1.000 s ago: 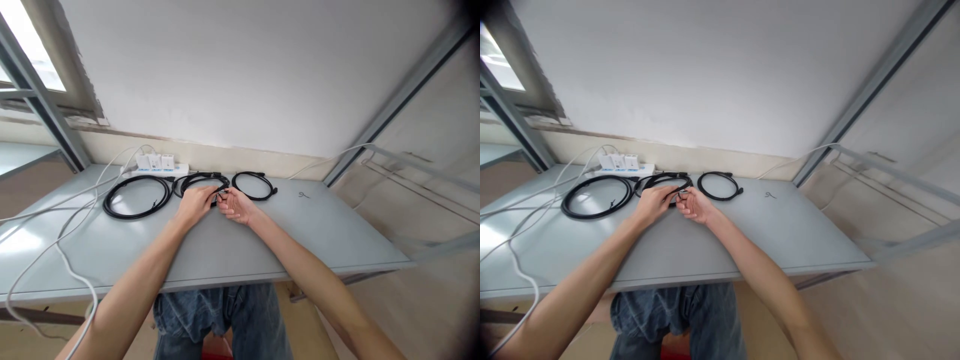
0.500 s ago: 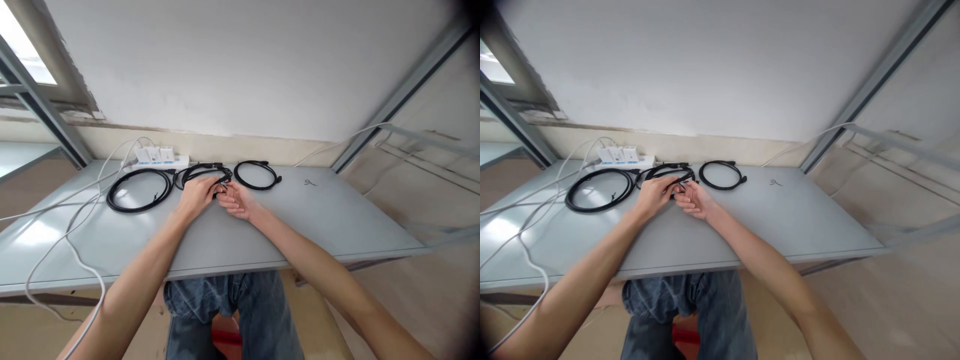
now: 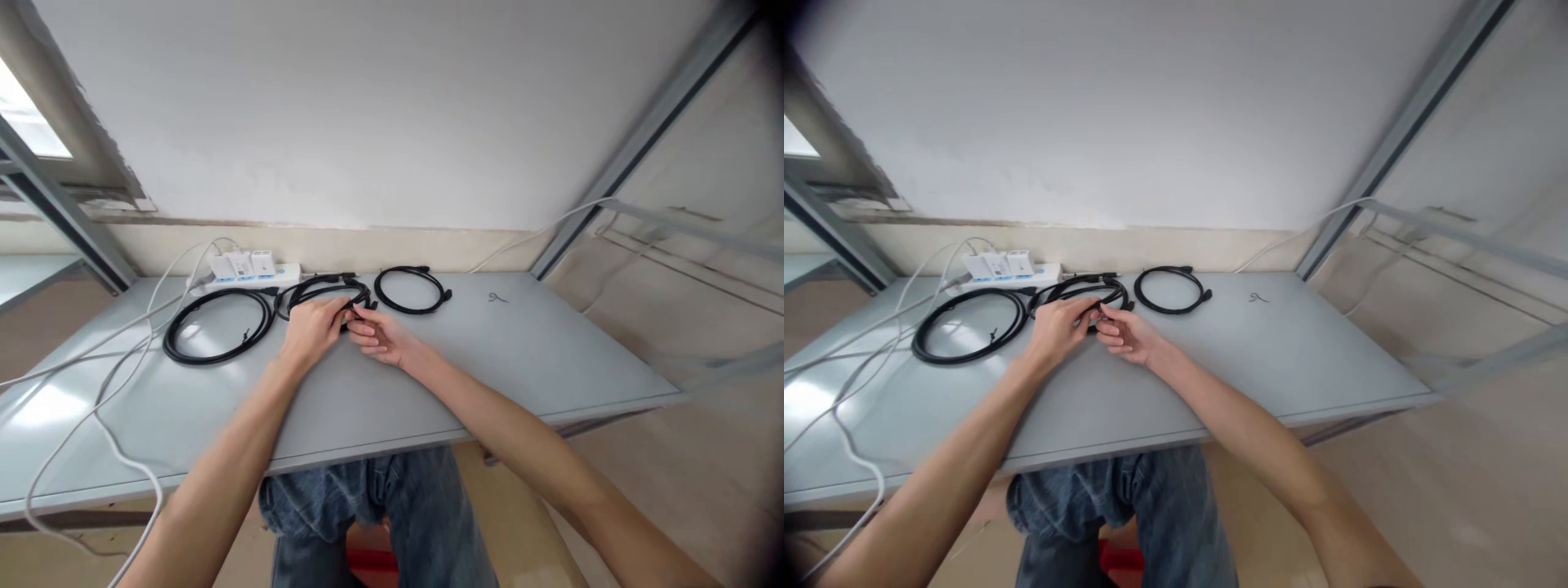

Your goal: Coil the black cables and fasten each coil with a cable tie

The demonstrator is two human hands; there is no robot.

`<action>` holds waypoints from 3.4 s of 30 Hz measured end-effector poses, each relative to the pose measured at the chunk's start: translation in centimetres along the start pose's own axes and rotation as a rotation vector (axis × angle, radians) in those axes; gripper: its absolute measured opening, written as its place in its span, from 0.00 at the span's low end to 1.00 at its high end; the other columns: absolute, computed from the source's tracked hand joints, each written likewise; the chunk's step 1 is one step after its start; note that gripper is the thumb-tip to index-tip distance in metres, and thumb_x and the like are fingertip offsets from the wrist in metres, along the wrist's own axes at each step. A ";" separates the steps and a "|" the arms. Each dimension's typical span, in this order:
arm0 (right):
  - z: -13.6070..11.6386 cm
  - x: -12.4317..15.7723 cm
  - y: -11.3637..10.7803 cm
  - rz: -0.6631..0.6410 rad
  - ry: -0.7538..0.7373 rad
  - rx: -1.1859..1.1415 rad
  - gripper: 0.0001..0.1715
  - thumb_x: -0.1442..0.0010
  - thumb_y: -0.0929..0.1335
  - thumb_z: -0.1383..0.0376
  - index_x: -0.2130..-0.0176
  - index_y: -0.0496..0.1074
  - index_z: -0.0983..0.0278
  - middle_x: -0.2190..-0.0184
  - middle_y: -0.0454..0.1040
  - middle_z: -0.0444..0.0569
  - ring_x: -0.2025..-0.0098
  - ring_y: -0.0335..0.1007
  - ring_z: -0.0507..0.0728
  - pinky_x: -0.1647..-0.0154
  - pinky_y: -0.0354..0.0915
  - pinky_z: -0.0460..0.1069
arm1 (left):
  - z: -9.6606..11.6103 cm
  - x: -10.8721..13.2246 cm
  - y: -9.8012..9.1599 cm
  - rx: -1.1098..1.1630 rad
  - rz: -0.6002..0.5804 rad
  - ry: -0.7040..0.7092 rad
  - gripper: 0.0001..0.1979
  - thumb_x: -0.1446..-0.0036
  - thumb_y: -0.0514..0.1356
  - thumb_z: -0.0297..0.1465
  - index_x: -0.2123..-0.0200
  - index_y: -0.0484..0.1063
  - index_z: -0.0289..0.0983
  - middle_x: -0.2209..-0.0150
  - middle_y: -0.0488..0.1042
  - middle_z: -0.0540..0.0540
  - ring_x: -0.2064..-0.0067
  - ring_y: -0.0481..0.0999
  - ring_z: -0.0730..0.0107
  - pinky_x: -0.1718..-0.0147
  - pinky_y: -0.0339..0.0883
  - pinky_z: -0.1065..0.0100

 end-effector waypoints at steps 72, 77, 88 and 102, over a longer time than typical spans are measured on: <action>-4.4 0.2 4.7 -0.241 -0.052 2.703 0.15 0.36 0.63 0.79 0.63 0.79 0.69 0.66 0.81 0.59 0.64 0.77 0.61 0.65 0.62 0.52 | 0.5 0.1 1.5 -0.083 -0.236 -0.022 0.11 0.35 0.57 0.35 0.60 0.79 0.41 0.61 0.81 0.43 0.57 0.80 0.55 0.62 0.67 0.64; -6.6 0.8 3.9 -0.157 -0.066 2.621 0.16 0.37 0.64 0.77 0.55 0.78 0.67 0.63 0.80 0.56 0.64 0.75 0.59 0.66 0.59 0.50 | 0.9 0.1 1.6 -0.059 -0.248 -0.033 0.17 0.30 0.52 0.40 0.55 0.78 0.40 0.60 0.82 0.41 0.58 0.81 0.55 0.64 0.67 0.64; -8.5 1.5 3.0 0.209 -0.369 1.896 0.15 0.36 0.64 0.66 0.74 0.72 0.65 0.78 0.69 0.42 0.74 0.61 0.51 0.70 0.53 0.46 | 0.7 0.0 1.5 -0.125 -0.210 -0.085 0.23 0.27 0.43 0.44 0.54 0.74 0.39 0.68 0.80 0.40 0.65 0.80 0.54 0.65 0.64 0.64; -2.0 2.3 -1.6 0.228 0.001 0.577 0.49 0.36 0.50 0.30 0.72 0.71 0.66 0.81 0.66 0.45 0.84 0.57 0.48 0.90 0.45 0.41 | 0.9 -0.1 0.8 -0.149 -0.178 -0.069 0.20 0.27 0.43 0.42 0.56 0.72 0.41 0.72 0.78 0.45 0.69 0.79 0.59 0.69 0.60 0.66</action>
Point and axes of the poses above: each hand's wrist, its own x-axis away from the middle knuckle, its own y-axis out of the palm, z = x × y, the point moved 6 cm from there along -x, towards the middle knuckle
